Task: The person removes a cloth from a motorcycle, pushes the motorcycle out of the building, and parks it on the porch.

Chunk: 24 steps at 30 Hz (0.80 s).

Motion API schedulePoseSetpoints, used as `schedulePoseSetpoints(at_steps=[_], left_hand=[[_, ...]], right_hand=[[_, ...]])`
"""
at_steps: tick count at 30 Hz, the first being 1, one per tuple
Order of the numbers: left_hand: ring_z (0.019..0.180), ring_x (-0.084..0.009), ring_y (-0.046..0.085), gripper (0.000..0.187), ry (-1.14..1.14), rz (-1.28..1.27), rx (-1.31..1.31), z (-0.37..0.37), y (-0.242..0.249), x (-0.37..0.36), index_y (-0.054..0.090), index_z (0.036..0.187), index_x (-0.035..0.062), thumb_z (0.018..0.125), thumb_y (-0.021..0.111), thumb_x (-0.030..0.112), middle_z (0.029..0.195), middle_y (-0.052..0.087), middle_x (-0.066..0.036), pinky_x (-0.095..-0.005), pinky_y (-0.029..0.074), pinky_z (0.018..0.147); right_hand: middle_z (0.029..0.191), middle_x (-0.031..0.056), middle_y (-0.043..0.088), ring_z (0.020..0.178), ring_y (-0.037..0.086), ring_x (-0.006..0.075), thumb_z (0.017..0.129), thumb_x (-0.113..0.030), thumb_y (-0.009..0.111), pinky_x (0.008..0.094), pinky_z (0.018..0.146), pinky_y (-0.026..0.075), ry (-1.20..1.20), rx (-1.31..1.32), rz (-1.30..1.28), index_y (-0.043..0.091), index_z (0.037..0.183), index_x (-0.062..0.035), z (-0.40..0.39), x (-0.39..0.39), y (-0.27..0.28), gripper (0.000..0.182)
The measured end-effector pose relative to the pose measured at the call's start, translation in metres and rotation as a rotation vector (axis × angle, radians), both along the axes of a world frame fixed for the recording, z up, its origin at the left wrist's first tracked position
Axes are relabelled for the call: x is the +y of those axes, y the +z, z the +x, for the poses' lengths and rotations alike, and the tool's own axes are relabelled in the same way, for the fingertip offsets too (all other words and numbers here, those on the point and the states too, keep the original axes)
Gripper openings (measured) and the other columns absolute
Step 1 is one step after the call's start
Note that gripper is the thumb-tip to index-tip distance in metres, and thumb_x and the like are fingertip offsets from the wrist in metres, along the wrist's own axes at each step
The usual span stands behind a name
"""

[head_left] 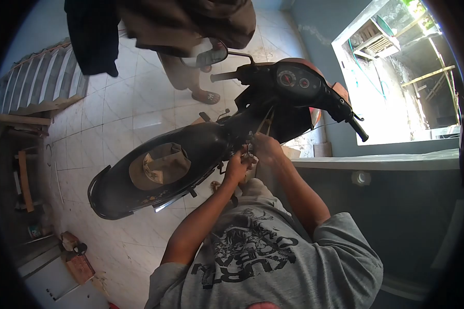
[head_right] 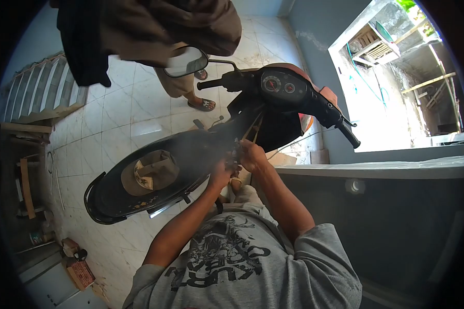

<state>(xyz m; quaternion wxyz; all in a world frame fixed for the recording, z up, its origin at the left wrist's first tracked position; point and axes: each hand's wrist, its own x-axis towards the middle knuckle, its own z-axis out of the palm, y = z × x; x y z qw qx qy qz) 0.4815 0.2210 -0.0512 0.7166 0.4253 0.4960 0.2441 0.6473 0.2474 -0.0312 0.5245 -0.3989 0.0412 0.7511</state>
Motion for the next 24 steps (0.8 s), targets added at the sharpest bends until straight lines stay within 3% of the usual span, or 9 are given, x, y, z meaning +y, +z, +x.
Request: schedulePoseSetpoints(at_steps=[2,4,6,9,12,15,18,21,24], left_hand=[[0.075,-0.0117,0.069,0.028,0.009,0.127,0.166,-0.007,0.003,-0.006,0.062,0.123,0.0033,0.1,0.062,0.019,0.088,0.075,-0.006,-0.0256,0.053,0.07],[0.079,-0.0149,0.069,0.03,-0.026,0.137,0.24,-0.02,0.004,-0.01,0.061,0.122,-0.0009,0.098,0.063,0.017,0.094,0.074,-0.01,-0.0281,0.054,0.074],[0.083,-0.0161,0.069,0.031,-0.064,0.175,0.303,-0.033,0.007,-0.01,0.061,0.122,-0.0034,0.096,0.062,0.014,0.098,0.073,-0.012,-0.0289,0.054,0.076],[0.084,-0.0149,0.067,0.035,-0.107,0.218,0.304,-0.047,0.005,-0.01,0.057,0.128,-0.0036,0.096,0.06,0.011,0.097,0.073,-0.013,-0.0278,0.053,0.078],[0.08,-0.0139,0.064,0.048,-0.111,0.154,0.201,-0.057,-0.012,-0.011,0.045,0.141,-0.0012,0.096,0.057,0.009,0.095,0.073,-0.012,-0.028,0.052,0.076],[0.072,-0.0128,0.062,0.06,-0.115,0.081,0.196,-0.063,0.003,-0.012,0.031,0.151,0.0015,0.096,0.055,0.006,0.092,0.072,-0.011,-0.0287,0.052,0.07],[0.065,-0.011,0.06,0.064,-0.099,-0.071,0.191,-0.067,0.012,-0.003,0.025,0.154,0.0031,0.097,0.054,0.004,0.083,0.07,-0.009,-0.0269,0.05,0.06],[0.061,-0.0104,0.058,0.069,-0.038,-0.149,0.086,-0.077,0.01,0.004,0.022,0.156,0.0031,0.096,0.056,0.004,0.081,0.069,-0.009,-0.0264,0.047,0.056],[0.06,-0.0099,0.057,0.062,-0.026,-0.197,0.012,-0.082,0.007,0.006,0.026,0.155,0.0026,0.101,0.055,0.014,0.081,0.069,-0.01,-0.0255,0.046,0.055]], right_hand=[[0.109,0.0149,0.061,0.098,0.063,0.0266,0.099,-0.006,0.045,0.0486,0.091,0.054,0.155,-0.555,0.297,0.054,0.122,0.0029,-0.002,-0.013,-0.017,0.026],[0.112,0.0125,0.062,0.099,0.063,0.0237,0.097,-0.004,0.048,0.047,0.092,0.054,0.196,-0.681,0.281,0.052,0.128,0.0017,-0.004,-0.016,-0.013,0.032],[0.116,0.0107,0.062,0.1,0.064,0.0214,0.095,-0.002,0.05,0.045,0.092,0.054,0.133,-0.374,-0.04,0.05,0.135,0.0008,-0.005,-0.015,-0.003,0.04],[0.123,0.0149,0.061,0.109,0.064,0.0288,0.09,0.002,0.053,0.0441,0.097,0.051,0.207,-0.589,-0.04,0.046,0.14,0.0023,-0.014,-0.016,0.01,0.05],[0.129,0.0203,0.06,0.118,0.06,0.037,0.084,0.005,0.055,0.0437,0.105,0.047,0.394,-1.712,0.38,0.043,0.143,0.0029,-0.012,-0.035,-0.046,0.061],[0.13,0.022,0.059,0.124,0.056,0.0403,0.077,0.006,0.056,0.044,0.111,0.041,0.368,-1.832,0.691,0.049,0.139,0.0001,-0.031,-0.037,0.006,0.063],[0.123,0.0162,0.063,0.119,0.059,0.0371,0.075,0.004,0.06,0.0456,0.106,0.044,0.568,-1.533,1.078,0.06,0.129,-0.0061,-0.04,-0.04,0.036,0.055],[0.122,0.0145,0.063,0.118,0.059,0.0354,0.076,-0.008,0.073,0.0475,0.106,0.043,0.789,-1.543,1.147,0.061,0.125,-0.0066,-0.041,-0.047,0.025,0.05],[0.105,0.0099,0.068,0.106,0.064,0.0313,0.076,-0.01,0.072,0.0469,0.098,0.047,0.775,-1.555,1.226,0.064,0.115,-0.007,-0.037,-0.046,0.006,0.04]])
